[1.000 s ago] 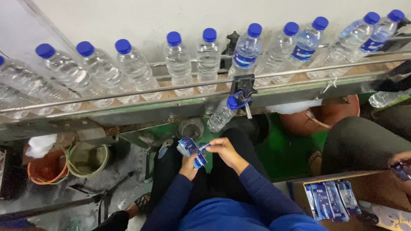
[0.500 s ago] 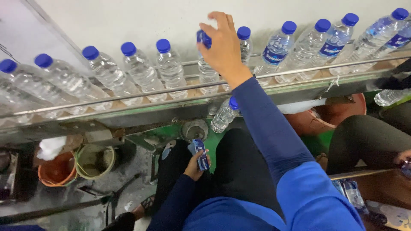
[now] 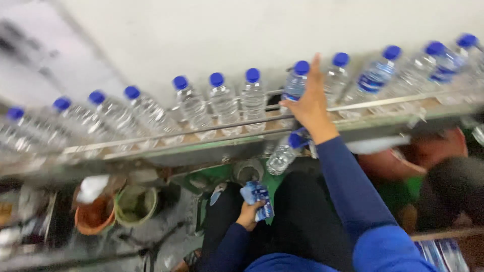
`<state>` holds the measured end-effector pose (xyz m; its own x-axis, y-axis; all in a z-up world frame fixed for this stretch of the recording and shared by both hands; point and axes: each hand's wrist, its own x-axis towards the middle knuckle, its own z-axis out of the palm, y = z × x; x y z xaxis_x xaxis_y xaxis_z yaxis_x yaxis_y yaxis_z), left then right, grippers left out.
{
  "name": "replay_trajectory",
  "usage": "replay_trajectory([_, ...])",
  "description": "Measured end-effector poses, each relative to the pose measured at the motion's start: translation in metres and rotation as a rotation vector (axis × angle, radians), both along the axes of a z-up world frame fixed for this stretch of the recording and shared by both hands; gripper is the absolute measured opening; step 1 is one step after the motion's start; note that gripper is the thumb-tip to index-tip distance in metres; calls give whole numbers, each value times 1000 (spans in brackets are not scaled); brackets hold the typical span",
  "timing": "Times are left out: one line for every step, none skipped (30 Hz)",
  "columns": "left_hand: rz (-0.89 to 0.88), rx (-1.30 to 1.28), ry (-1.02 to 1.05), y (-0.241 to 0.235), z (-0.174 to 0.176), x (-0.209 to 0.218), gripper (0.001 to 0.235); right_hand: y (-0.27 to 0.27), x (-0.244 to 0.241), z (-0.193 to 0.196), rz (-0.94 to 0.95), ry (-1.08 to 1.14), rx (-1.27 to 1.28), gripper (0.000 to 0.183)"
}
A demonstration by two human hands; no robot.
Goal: The person sits on the floor and applies blue labels to clear plastic water bottles moving along a conveyor belt. They pick up each bottle, apply the label by hand, and place the labeled bottle back on the belt.
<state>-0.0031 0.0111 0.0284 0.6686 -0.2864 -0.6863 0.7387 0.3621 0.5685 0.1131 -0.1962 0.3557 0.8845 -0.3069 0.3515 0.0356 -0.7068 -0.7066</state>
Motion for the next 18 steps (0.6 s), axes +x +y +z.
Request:
replay_trajectory([47, 39, 1, 0, 0, 0, 51, 4, -7, 5, -20, 36, 9, 120])
replay_trajectory([95, 78, 1, 2, 1, 1, 57, 10, -13, 11, -40, 72, 19, 116])
replay_trajectory([91, 80, -4, 1, 2, 1, 57, 15, -23, -16, -44, 68, 21, 116])
replay_trajectory([139, 68, -35, 1, 4, 1, 57, 21, -33, -44, -76, -308, -166, 86])
replay_trajectory([201, 54, -64, 2, 5, 0, 56, 29, -40, -71, -90, -683, -354, 59])
replay_trajectory([210, 54, -66, 4, 15, 0, 56, 45, -60, -84, -82, -688, -351, 59])
replay_trajectory([195, 29, -66, 5, 25, -1, 62, 61, -80, -96, 114, -340, -114, 57])
replay_trajectory([180, 4, -67, 6, 34, -1, 67, 76, -101, -109, 308, 15, 114, 55])
replay_trajectory([183, 5, -66, 6, 29, 0, 67, 78, -107, -145, 312, 15, 114, 55])
replay_trajectory([205, -48, -155, 6, 24, 0, 62, 79, -114, -183, 291, 275, 221, 74])
replay_trajectory([218, -100, -244, 5, 19, 1, 56, 81, -121, -220, 259, 533, 328, 95])
replay_trajectory([212, -99, -243, 7, 16, 1, 56, 78, -124, -230, 254, 532, 331, 95])
replay_trajectory([230, -101, -180, 7, 14, -1, 53, 75, -128, -239, 207, 623, 428, 70])
replay_trajectory([247, -102, -117, 8, 11, -2, 51, 72, -132, -248, 158, 713, 526, 47])
replay_trajectory([250, -104, -116, 7, 12, -2, 51, 69, -129, -254, 160, 714, 524, 47])
replay_trajectory([320, -142, -100, 7, 12, -3, 48, 67, -126, -261, 224, 562, 519, 29])
replay_trajectory([390, -184, -86, 5, 13, -1, 46, 62, -122, -266, 286, 407, 508, 13])
replay_trajectory([392, -189, -88, 7, 12, 2, 46, 62, -116, -251, 288, 406, 503, 13])
